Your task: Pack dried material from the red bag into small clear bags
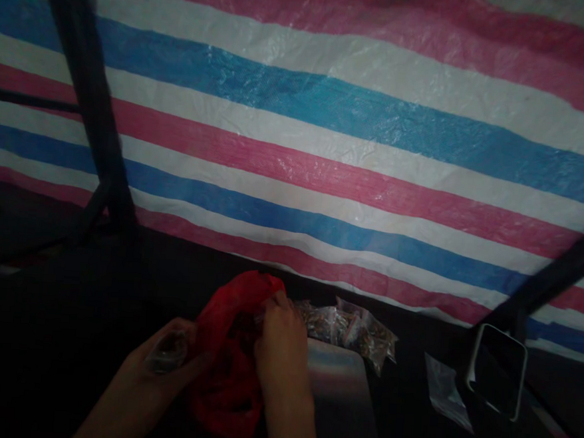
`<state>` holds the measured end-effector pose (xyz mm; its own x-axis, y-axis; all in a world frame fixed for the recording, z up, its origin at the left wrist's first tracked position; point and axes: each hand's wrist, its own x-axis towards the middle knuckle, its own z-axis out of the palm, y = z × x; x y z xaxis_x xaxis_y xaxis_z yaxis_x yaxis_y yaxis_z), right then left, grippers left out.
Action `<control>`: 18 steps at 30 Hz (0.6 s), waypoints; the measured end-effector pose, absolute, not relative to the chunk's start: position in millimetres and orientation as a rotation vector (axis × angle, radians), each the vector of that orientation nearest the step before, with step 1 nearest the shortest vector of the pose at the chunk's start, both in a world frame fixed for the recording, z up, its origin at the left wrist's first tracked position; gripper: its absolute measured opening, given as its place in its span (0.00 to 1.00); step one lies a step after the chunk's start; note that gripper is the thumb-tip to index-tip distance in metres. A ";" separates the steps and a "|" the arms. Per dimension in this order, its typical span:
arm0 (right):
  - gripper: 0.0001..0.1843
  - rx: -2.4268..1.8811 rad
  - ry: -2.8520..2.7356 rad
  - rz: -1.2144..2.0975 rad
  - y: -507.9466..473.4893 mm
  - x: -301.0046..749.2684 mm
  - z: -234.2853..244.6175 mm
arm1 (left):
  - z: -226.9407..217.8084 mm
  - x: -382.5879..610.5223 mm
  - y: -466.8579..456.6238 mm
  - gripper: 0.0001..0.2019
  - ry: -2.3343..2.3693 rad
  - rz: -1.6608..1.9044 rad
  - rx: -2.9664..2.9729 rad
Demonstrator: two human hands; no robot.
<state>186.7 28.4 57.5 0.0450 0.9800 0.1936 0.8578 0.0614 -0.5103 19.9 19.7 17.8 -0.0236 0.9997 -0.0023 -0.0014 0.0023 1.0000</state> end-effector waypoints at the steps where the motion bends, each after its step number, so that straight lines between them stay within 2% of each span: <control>1: 0.36 -1.846 -1.839 0.323 30.4 188.1 55.8 | 19.5 23.0 22.8 0.09 1.220 1.226 1.174; 14: 0.29 -1.640 -1.805 0.559 40.5 185.6 32.0 | 17.6 30.9 43.4 0.08 1.063 1.222 0.926; 18: 0.23 -1.646 -1.757 0.588 39.2 183.3 30.1 | 16.4 26.6 39.9 0.08 1.052 1.217 0.877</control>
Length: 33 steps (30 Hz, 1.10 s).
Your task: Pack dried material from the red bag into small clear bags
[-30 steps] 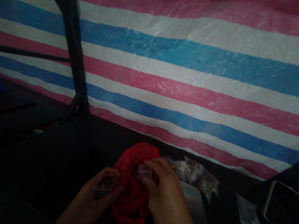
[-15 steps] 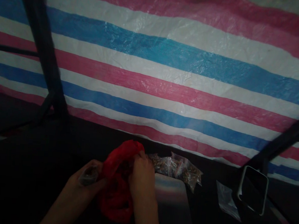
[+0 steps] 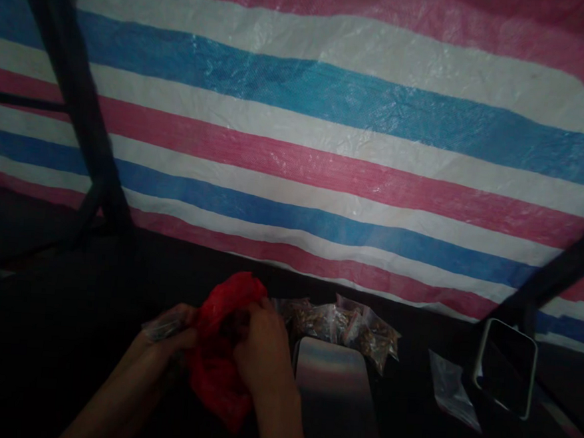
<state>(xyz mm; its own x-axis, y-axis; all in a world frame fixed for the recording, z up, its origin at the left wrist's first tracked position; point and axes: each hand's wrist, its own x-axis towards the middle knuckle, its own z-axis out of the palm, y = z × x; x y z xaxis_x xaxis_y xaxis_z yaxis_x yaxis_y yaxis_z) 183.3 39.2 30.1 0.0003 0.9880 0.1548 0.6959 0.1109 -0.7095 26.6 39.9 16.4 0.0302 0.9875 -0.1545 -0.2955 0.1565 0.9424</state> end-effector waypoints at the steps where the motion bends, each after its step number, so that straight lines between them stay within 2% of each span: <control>1: 0.21 -1.655 -1.750 0.588 38.4 182.6 29.8 | 15.9 25.6 39.1 0.08 1.050 1.213 0.869; 4: 0.19 -1.641 -1.762 0.617 35.7 180.3 29.5 | 15.9 23.4 37.8 0.08 1.039 1.204 0.874; 10: 0.23 -1.528 -1.692 0.780 26.4 191.4 35.6 | 16.1 21.3 38.9 0.11 1.109 1.256 1.058; 16: 0.17 -1.351 -1.601 0.942 4.5 210.1 61.6 | 12.9 22.9 29.4 0.10 1.183 1.315 1.317; 19: 0.19 -1.341 -1.601 0.854 -2.7 196.6 74.6 | 14.3 26.5 23.5 0.10 1.120 1.272 1.282; 23: 0.29 -1.357 -1.789 0.661 -4.6 166.3 79.5 | 16.1 30.9 19.2 0.09 1.026 1.254 1.212; 26: 0.33 -1.368 -1.921 0.616 -2.3 154.9 77.0 | 15.8 31.0 17.6 0.13 1.027 1.262 1.193; 29: 0.33 -1.333 -1.919 0.656 0.9 153.6 74.1 | 15.7 29.0 17.8 0.15 1.028 1.257 1.206; 33: 0.29 -1.362 -1.753 0.735 2.4 158.7 73.0 | 11.3 25.8 21.3 0.12 1.025 1.261 1.230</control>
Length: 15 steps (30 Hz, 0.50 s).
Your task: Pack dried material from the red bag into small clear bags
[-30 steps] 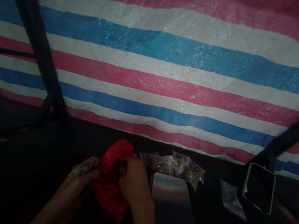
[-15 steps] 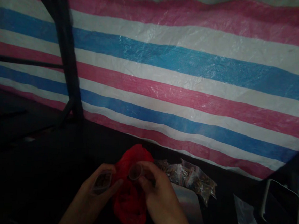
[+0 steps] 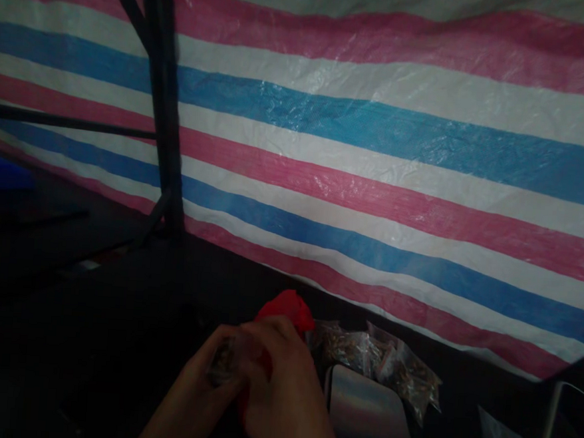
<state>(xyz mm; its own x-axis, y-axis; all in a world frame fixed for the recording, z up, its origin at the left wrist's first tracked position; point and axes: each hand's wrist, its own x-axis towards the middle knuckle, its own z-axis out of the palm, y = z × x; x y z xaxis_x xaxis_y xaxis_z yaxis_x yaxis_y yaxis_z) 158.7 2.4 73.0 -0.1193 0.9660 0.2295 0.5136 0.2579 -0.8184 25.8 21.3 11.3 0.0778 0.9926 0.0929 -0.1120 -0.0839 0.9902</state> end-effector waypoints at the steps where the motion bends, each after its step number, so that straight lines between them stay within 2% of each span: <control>1: 0.26 -1.386 -1.699 0.743 2.2 161.9 72.5 | 8.8 24.9 22.1 0.12 1.031 1.252 1.239; 7: 0.17 -1.522 -1.529 0.656 2.5 195.4 52.5 | -1.8 18.9 23.9 0.13 1.089 1.217 1.292; 12: 0.20 -1.582 -1.604 0.658 7.5 200.5 36.3 | 5.0 16.2 25.1 0.15 1.115 1.222 1.260; 15: 0.12 -1.677 -1.604 0.483 8.5 199.4 39.1 | 4.4 13.0 27.6 0.16 1.151 1.249 1.235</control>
<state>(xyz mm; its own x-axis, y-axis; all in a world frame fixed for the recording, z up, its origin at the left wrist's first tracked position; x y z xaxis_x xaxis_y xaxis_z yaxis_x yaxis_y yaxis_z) 199.4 8.5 39.1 0.1425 0.9641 0.2242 0.6802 0.0692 -0.7298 13.0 27.6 4.4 0.0158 0.9985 0.0528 -0.0283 -0.0524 0.9982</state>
